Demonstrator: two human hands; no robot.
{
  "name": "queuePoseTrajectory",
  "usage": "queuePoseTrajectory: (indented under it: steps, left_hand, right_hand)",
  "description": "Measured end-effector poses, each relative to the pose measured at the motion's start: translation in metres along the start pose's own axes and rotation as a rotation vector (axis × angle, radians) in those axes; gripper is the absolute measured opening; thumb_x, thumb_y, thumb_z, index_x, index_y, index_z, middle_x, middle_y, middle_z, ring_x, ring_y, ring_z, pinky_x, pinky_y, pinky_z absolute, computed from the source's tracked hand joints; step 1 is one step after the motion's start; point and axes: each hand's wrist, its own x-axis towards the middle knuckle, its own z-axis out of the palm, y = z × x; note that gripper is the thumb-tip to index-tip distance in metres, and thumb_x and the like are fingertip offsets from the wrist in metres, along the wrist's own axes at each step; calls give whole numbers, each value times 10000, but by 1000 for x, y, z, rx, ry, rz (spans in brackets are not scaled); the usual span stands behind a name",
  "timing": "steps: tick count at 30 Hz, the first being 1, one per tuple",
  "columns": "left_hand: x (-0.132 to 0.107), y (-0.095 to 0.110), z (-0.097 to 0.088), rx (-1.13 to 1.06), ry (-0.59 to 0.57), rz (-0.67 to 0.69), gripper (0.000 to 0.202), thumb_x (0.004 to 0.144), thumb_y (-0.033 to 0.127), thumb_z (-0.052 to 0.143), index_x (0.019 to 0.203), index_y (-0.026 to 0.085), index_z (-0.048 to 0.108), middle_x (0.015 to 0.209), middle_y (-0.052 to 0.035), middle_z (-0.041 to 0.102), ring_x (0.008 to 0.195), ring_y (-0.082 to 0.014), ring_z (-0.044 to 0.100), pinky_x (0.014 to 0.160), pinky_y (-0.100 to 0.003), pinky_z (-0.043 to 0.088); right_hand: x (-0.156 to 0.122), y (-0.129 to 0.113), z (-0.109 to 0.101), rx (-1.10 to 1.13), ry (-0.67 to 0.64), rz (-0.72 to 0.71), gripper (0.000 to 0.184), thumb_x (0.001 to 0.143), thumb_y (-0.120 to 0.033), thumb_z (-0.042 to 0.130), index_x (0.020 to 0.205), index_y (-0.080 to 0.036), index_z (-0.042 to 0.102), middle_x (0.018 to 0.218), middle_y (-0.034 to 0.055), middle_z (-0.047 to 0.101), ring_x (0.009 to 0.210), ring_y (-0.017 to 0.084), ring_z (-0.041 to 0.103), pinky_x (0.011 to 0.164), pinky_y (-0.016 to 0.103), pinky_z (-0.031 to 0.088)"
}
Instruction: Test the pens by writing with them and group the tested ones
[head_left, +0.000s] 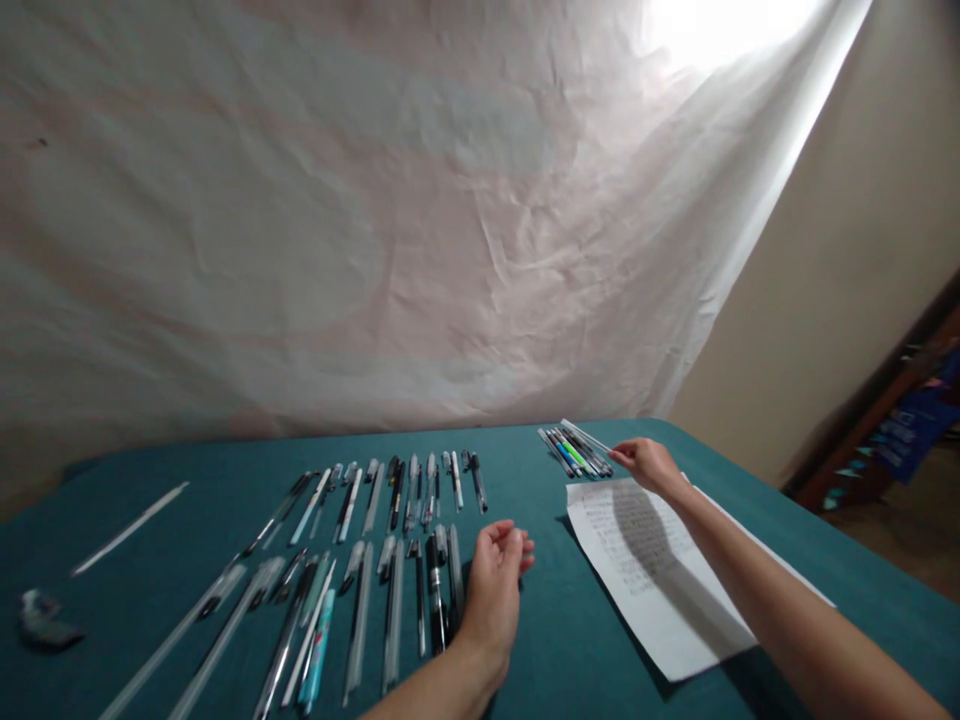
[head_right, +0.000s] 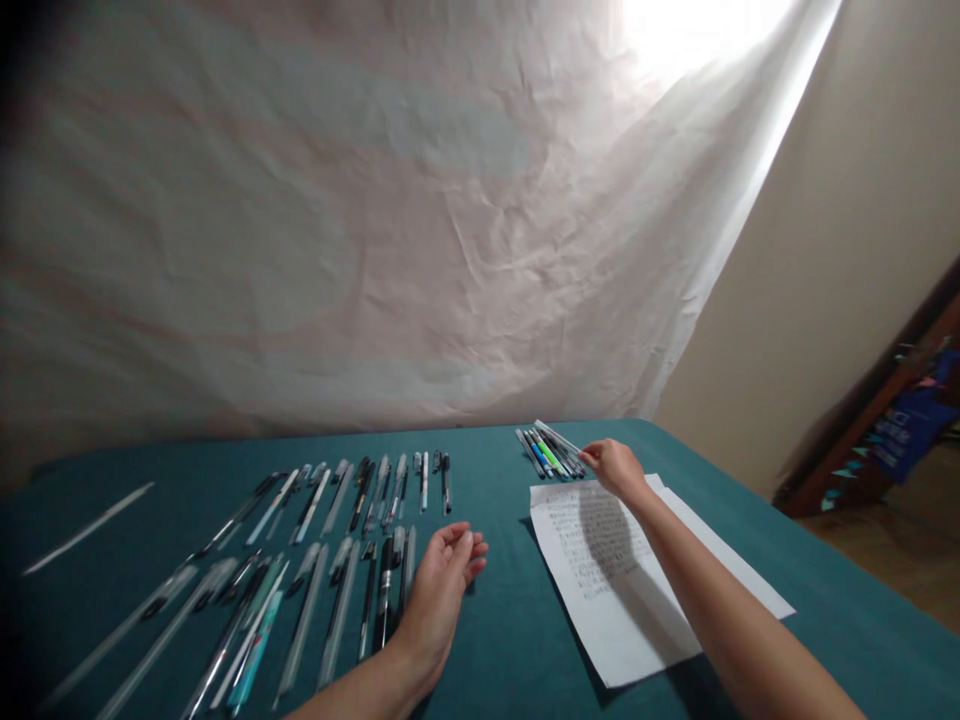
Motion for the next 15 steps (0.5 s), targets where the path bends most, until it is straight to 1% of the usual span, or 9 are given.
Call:
queuePoseTrajectory:
  steps: [3,6,10,15]
  left_hand:
    - [0,2,-1,13,-18,1,297,786,350,571,977,136,493,932,-98,587,858,-168,581,788,-310,451]
    - [0,2,-2,27,-32,-3,289,794,349,551,979,137,483,928,-94,579,851,-168,577,775,-309,451]
    - [0,0,-3,55,-47,3,286,796,351,541,978,139,480,922,-93,576,840,-168,573,767,-311,448]
    - [0,1,-2,94,-60,17,280,801,345,528,980,135,477,925,-100,576,848,-174,573,764,-315,447]
  right_hand:
    - [20,21,14,-30,-2,124,268,781,-336,536,828,-153,726,764,128,691,737,218,627,573,242,384]
    - [29,32,27,-42,-15,220,241,751,-338,569,822,-171,728,791,125,696,761,219,634,562,229,382]
    - [36,37,37,-40,-37,293,246,730,-361,589,819,-179,729,803,120,696,762,213,640,561,220,388]
    - [37,34,38,-27,-46,312,247,708,-377,610,782,-176,733,747,118,695,718,207,644,567,222,399]
